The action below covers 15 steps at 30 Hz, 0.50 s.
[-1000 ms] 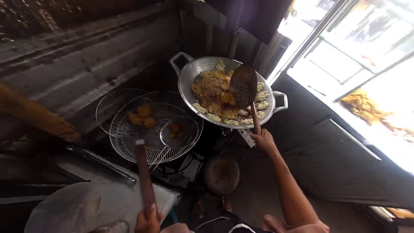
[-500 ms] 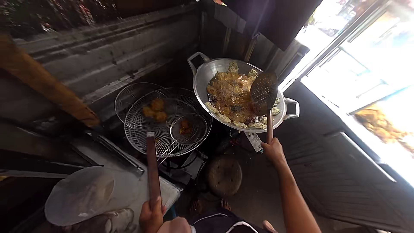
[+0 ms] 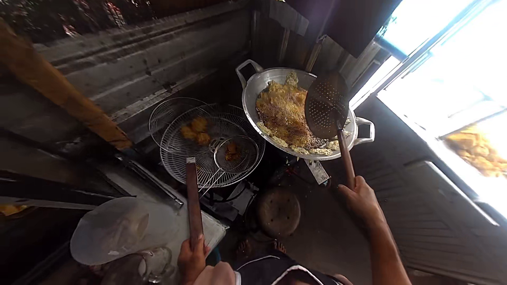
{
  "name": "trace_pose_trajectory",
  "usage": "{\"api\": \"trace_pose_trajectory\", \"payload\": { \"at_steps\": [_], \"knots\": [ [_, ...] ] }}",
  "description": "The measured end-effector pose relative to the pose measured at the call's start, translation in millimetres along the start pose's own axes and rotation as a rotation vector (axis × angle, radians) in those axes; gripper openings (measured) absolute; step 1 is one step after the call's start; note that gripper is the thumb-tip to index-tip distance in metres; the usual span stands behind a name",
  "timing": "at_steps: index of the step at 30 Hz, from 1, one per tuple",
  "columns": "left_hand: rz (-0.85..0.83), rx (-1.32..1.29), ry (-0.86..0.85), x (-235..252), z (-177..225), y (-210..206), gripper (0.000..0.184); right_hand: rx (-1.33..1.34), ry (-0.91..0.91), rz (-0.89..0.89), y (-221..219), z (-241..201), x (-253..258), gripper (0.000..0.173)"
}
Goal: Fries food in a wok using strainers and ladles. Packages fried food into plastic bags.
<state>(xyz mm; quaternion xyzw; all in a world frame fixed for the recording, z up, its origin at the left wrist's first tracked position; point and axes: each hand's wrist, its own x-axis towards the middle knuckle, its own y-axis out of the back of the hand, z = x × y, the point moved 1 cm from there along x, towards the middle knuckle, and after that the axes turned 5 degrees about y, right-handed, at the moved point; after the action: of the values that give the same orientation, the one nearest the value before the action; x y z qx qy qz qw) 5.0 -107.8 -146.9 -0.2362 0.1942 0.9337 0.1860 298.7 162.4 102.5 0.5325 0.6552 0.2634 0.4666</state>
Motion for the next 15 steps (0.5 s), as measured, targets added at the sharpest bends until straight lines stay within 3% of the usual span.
{"api": "trace_pose_trajectory", "payload": {
  "at_steps": [6, 9, 15],
  "knots": [
    [-0.006, 0.004, -0.007, -3, 3, 0, 0.027, -0.185, -0.051, -0.073, -33, -4, 40, 0.048],
    [-0.016, 0.0, 0.003, -3, 4, 0, 0.027, -0.18, 0.015, -0.02, -20, -4, 41, 0.047],
    [-0.016, -0.007, 0.017, -2, 5, 0, 0.024, -0.038, 0.163, -0.001, 28, 10, -11, 0.036]
  ]
}}
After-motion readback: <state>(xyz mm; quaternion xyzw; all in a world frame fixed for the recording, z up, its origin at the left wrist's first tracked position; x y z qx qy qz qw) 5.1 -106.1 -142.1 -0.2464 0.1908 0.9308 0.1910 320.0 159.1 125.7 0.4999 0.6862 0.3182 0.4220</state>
